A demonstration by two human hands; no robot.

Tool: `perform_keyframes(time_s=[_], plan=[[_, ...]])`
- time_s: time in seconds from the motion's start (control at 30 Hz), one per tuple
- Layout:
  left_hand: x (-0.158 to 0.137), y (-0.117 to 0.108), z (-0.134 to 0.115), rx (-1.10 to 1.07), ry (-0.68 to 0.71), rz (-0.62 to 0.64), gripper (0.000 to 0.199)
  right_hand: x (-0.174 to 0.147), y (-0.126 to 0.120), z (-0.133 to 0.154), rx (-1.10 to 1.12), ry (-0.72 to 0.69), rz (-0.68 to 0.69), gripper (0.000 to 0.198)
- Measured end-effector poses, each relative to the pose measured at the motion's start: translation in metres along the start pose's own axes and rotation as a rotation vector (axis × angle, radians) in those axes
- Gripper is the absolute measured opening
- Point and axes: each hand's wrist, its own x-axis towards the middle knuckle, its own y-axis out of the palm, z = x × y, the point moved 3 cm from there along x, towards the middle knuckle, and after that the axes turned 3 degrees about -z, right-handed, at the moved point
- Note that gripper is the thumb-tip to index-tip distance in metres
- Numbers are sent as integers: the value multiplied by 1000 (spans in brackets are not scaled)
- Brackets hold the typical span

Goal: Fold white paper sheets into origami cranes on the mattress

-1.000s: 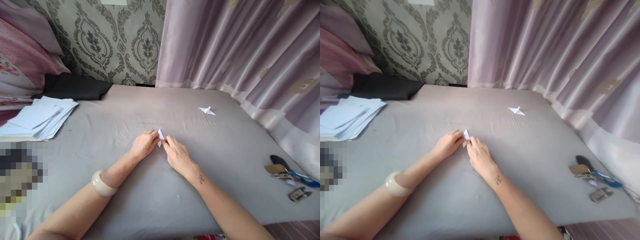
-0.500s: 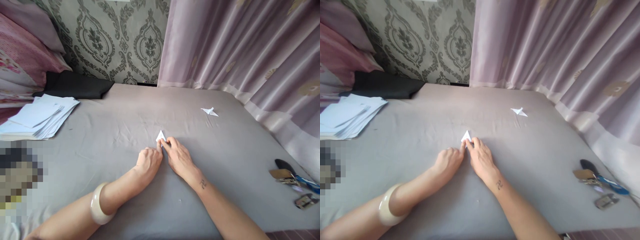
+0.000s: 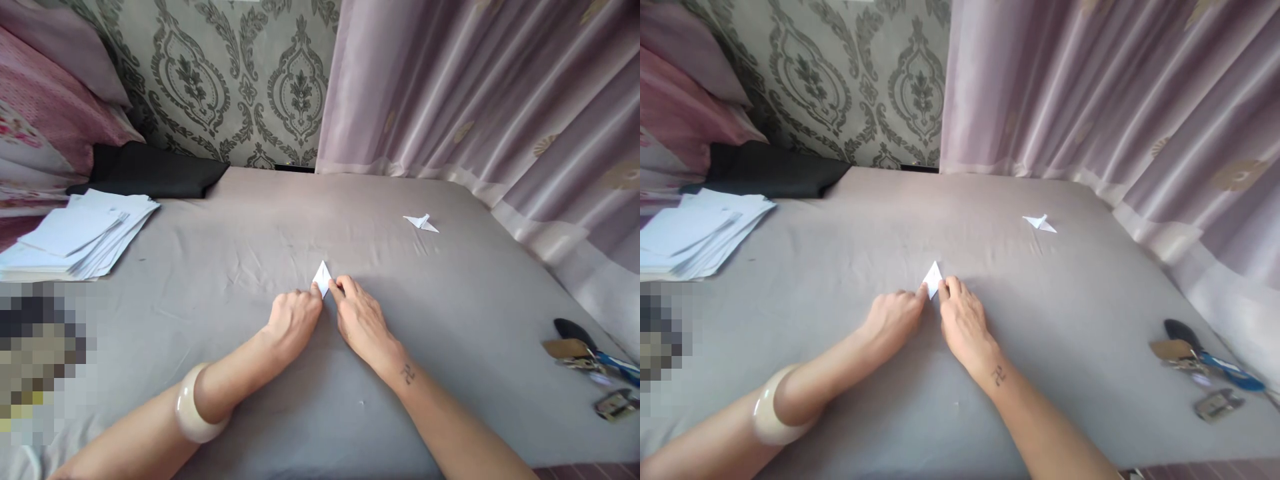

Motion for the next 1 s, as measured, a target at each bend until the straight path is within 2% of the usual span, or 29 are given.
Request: perform_keyframes(time_s=[0.07, 0.13, 0.2, 0.3, 0.53, 0.67, 0.87, 1.0], plan=[[8, -3, 12, -115, -7, -27, 24, 0, 2, -6, 72, 27, -19, 48], [17, -5, 24, -166, -24, -72, 26, 1, 4, -14, 183, 75, -43, 47], [23, -4, 34, -331, -53, -126, 24, 2, 6, -21, 294, 118, -63, 47], [26, -1, 40, -478, -77, -139, 28, 4, 8, -26, 400, 158, -77, 47], [26, -4, 39, -584, -114, -100, 27, 9, 9, -30, 522, 262, -107, 45], [29, -4, 41, -598, -104, -127, 24, 9, 10, -31, 544, 275, -133, 39], [30, -7, 40, -654, -135, -115, 32, 11, 10, -31, 599, 283, -185, 20], [30, -3, 38, -700, -115, -110, 22, 12, 12, -30, 615, 292, -165, 14]])
